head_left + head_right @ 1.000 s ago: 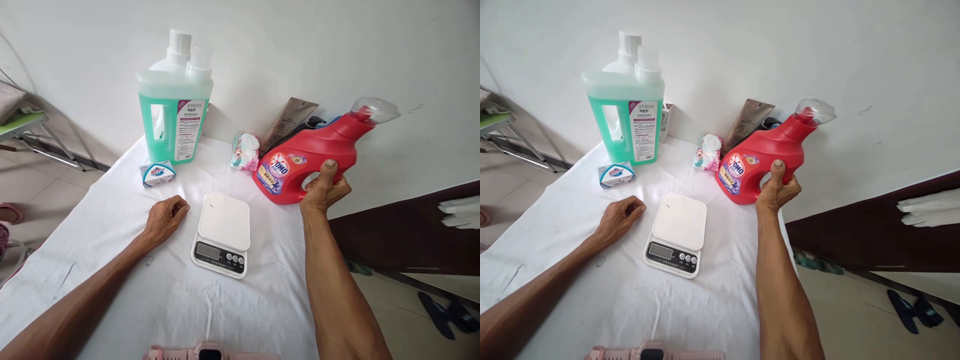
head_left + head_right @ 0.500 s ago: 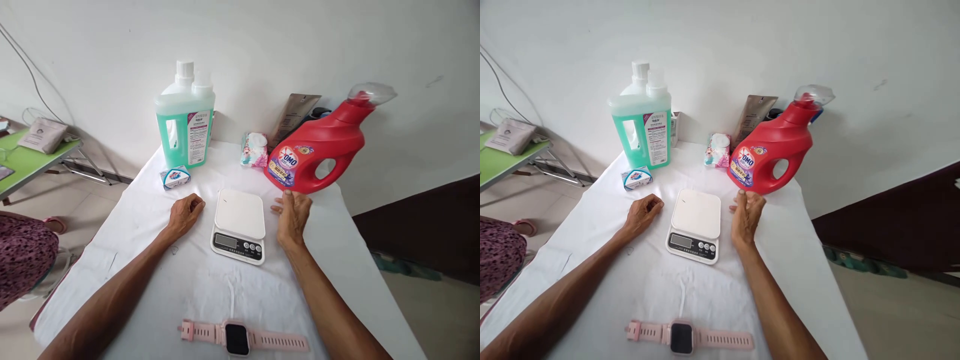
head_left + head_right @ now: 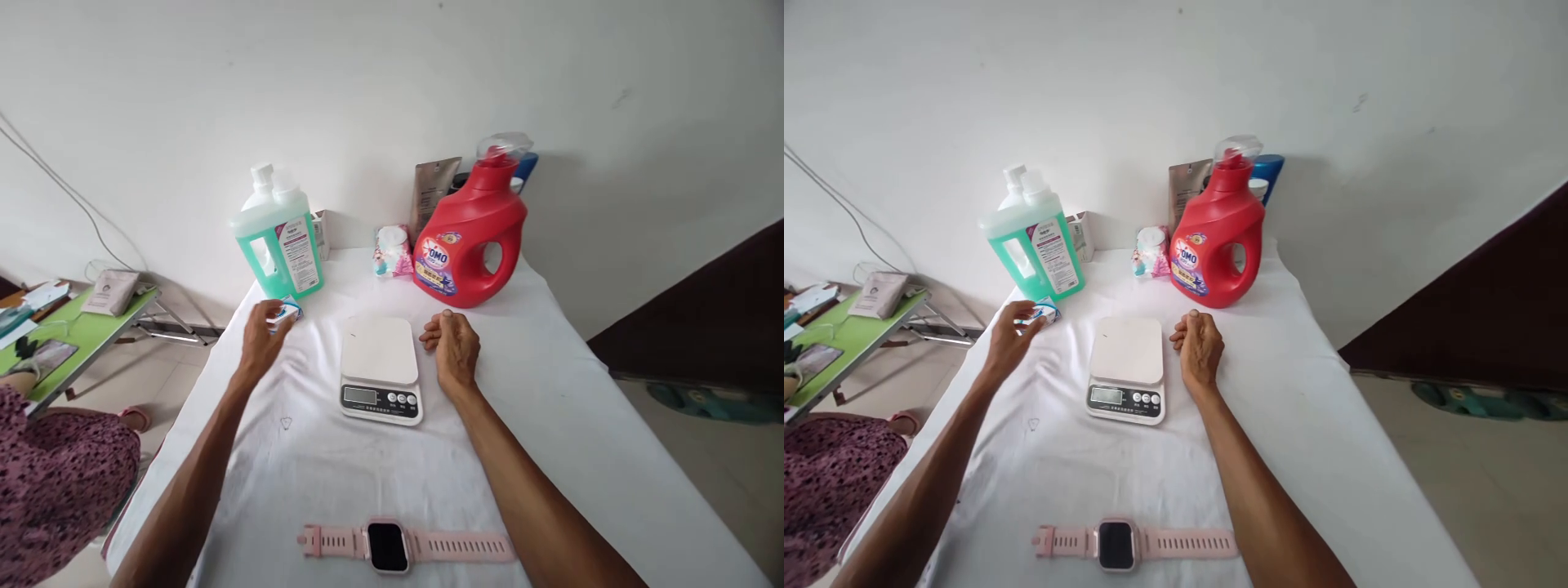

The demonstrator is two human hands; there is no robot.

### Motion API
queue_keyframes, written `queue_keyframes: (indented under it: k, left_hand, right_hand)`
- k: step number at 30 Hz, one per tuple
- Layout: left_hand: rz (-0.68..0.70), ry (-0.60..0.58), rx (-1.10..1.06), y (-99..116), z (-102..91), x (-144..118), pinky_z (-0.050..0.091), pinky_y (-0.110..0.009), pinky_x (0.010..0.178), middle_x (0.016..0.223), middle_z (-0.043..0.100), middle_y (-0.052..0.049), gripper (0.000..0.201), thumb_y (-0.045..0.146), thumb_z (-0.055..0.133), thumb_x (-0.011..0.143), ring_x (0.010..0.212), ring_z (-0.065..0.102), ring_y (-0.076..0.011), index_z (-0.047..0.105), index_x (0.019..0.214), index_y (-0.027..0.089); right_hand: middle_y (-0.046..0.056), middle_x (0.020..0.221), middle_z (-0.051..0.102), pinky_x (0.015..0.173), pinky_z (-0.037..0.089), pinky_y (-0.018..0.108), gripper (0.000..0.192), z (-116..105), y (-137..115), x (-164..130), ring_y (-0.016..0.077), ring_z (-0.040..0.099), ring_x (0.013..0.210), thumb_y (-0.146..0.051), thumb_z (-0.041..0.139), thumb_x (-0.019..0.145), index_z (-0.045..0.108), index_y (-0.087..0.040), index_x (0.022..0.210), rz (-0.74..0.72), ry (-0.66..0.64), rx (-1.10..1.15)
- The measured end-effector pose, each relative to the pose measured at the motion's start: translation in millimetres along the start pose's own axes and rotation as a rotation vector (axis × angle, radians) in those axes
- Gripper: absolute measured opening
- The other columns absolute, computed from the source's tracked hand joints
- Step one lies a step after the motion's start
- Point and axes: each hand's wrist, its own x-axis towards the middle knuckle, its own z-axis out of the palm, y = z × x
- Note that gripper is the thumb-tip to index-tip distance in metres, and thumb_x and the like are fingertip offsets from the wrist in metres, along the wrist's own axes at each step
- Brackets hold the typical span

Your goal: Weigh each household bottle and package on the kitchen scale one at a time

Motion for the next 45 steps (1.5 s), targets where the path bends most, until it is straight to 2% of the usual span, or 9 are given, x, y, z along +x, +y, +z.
queue_keyframes:
  k: [5, 9, 12, 18, 23, 27, 33, 39, 45]
  left_hand:
    - [-0.118, -0.091, 0.397, -26.9, -16.8, 38.8, 0.036, -0.06, 0.118, 0.148, 0.051, -0.025, 0.085, 0.054, 0.078, 0.069, 0.143, 0.044, -0.044, 0.052, 0.14, 0.013]
    - [-0.129, -0.227, 0.413, -44.5, -9.6, 47.7, 0.042, -0.052, 0.113, 0.14, 0.061, -0.021, 0.077, 0.055, 0.073, 0.072, 0.134, 0.054, -0.0381, 0.054, 0.135, 0.015]
    - [-0.126, -0.173, 0.401, -42.8, -7.2, 41.8, 0.046, -0.049, 0.106, 0.133, 0.067, -0.019, 0.071, 0.057, 0.073, 0.073, 0.123, 0.061, -0.036, 0.057, 0.129, 0.016]
    - [-0.157, -0.08, 0.242, 7.3, -7.1, 11.0, 0.052, -0.041, 0.087, 0.114, 0.073, -0.011, 0.069, 0.068, 0.07, 0.078, 0.102, 0.067, -0.0301, 0.063, 0.126, 0.018]
    - [0.04, -0.216, 0.053, 62.7, 18.8, -16.5, 0.051, -0.037, 0.089, 0.115, 0.074, -0.007, 0.063, 0.06, 0.077, 0.078, 0.104, 0.067, -0.0267, 0.064, 0.124, 0.02]
    - [0.16, -0.328, -0.042, 78.0, 49.1, -31.2, 0.051, -0.038, 0.093, 0.119, 0.071, -0.007, 0.057, 0.052, 0.082, 0.079, 0.107, 0.066, -0.0259, 0.063, 0.124, 0.022]
    - [0.293, -0.341, 0.01, 69.2, 76.7, -36.0, 0.047, -0.047, 0.105, 0.126, 0.067, -0.01, 0.055, 0.048, 0.085, 0.078, 0.121, 0.059, -0.0307, 0.066, 0.124, 0.026]
    - [0.321, -0.394, -0.031, 58.8, 67.5, -34.6, 0.038, -0.055, 0.118, 0.15, 0.054, -0.014, 0.072, 0.061, 0.077, 0.083, 0.143, 0.046, -0.0353, 0.057, 0.144, 0.03]
    - [0.058, -0.167, -0.268, 27.2, 57.6, -34.3, 0.048, -0.049, 0.111, 0.144, 0.059, -0.017, 0.069, 0.072, 0.038, 0.1, 0.136, 0.058, -0.0303, 0.05, 0.148, 0.023]
  right_hand:
    - [-0.001, 0.065, 0.063, 0.041, 0.043, 0.021, 0.053, -3.2, -6.4, 11.6, 0.0115, 0.06, 0.048, -0.071, 0.054, 0.092, 0.058, -0.022, 0.074, 0.031, -0.002, 0.04]
    - [0.0, 0.064, 0.063, 0.041, 0.043, 0.022, 0.054, -4.4, -9.1, 14.8, 0.0116, 0.058, 0.046, -0.072, 0.051, 0.093, 0.058, -0.022, 0.072, 0.039, -0.02, 0.048]
    - [0.0, 0.064, 0.062, 0.042, 0.043, 0.023, 0.056, -4.8, -10.0, 14.6, 0.0118, 0.058, 0.046, -0.074, 0.049, 0.093, 0.057, -0.023, 0.071, 0.025, -0.042, 0.039]
    - [0.0, 0.064, 0.063, 0.045, 0.044, 0.023, 0.056, -6.2, -7.8, 14.1, 0.012, 0.057, 0.047, -0.073, 0.049, 0.095, 0.056, -0.023, 0.071, 0.009, -0.09, 0.009]
    - [0.0, 0.063, 0.061, 0.044, 0.043, 0.024, 0.055, -6.9, -8.1, 13.9, 0.0123, 0.057, 0.047, -0.074, 0.054, 0.093, 0.057, -0.023, 0.072, 0.026, -0.087, 0.013]
    - [0.0, 0.064, 0.062, 0.046, 0.044, 0.024, 0.054, -7.7, -10.5, 13.0, 0.0121, 0.058, 0.048, -0.072, 0.053, 0.095, 0.056, -0.023, 0.071, 0.018, -0.1, 0.003]
    - [0.0, 0.065, 0.061, 0.044, 0.042, 0.023, 0.053, -7.5, -9.2, 13.7, 0.0114, 0.057, 0.048, -0.069, 0.052, 0.096, 0.056, -0.023, 0.071, 0.021, -0.108, -0.012]
    - [0.0, 0.064, 0.062, 0.044, 0.042, 0.023, 0.052, -7.3, -8.3, 13.9, 0.0112, 0.057, 0.047, -0.068, 0.052, 0.096, 0.057, -0.023, 0.071, 0.022, -0.109, -0.029]
    - [0.0, 0.064, 0.062, 0.045, 0.042, 0.023, 0.054, -8.1, -9.3, 11.7, 0.0115, 0.058, 0.048, -0.07, 0.052, 0.096, 0.058, -0.023, 0.071, -0.012, -0.12, -0.053]
